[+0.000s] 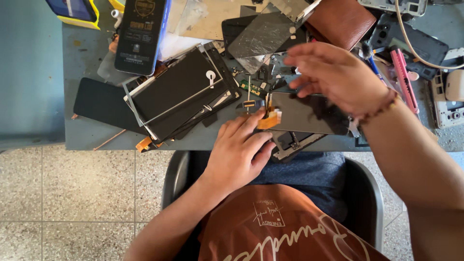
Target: The person cleans the interior of a disassembled smartphone with a brush, then reassembles the device by placing the screen assembly into the chassis and securing the back cover. They also handle a small white plastic component and use a screwdriver to tighten screws on the phone's back.
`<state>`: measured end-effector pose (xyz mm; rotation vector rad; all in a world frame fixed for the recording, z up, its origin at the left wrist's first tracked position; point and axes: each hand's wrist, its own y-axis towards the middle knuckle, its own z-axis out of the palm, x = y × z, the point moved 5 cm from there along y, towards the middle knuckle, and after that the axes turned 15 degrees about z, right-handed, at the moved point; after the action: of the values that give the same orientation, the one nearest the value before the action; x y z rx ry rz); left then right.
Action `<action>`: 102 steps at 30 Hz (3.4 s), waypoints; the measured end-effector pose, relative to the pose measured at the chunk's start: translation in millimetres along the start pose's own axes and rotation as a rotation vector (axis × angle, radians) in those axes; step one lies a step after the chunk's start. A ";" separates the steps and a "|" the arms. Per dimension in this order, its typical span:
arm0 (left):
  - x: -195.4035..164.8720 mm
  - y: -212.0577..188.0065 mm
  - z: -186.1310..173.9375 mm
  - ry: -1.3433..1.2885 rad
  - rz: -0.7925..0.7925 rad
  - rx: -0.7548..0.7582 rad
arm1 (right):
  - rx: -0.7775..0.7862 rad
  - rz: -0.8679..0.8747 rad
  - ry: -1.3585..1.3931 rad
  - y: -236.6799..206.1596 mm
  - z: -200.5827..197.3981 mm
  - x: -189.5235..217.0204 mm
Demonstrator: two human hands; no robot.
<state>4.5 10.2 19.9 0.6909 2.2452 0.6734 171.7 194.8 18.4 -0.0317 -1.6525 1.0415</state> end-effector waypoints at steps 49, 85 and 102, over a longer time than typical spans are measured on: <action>14.4 1.5 2.9 -0.019 0.038 0.047 | -0.569 -0.637 -1.179 -74.0 -3.6 -4.9; 14.4 0.2 -2.7 -0.035 0.019 -0.027 | -0.147 -0.639 -1.159 -44.9 -10.6 59.6; 14.6 1.7 -2.0 -0.042 -0.005 -0.014 | -0.367 -0.505 -1.355 -89.5 18.0 -11.2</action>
<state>-5.7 20.2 15.7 0.6863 2.2014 0.6656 204.1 123.7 66.8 0.9883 -2.8049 0.2601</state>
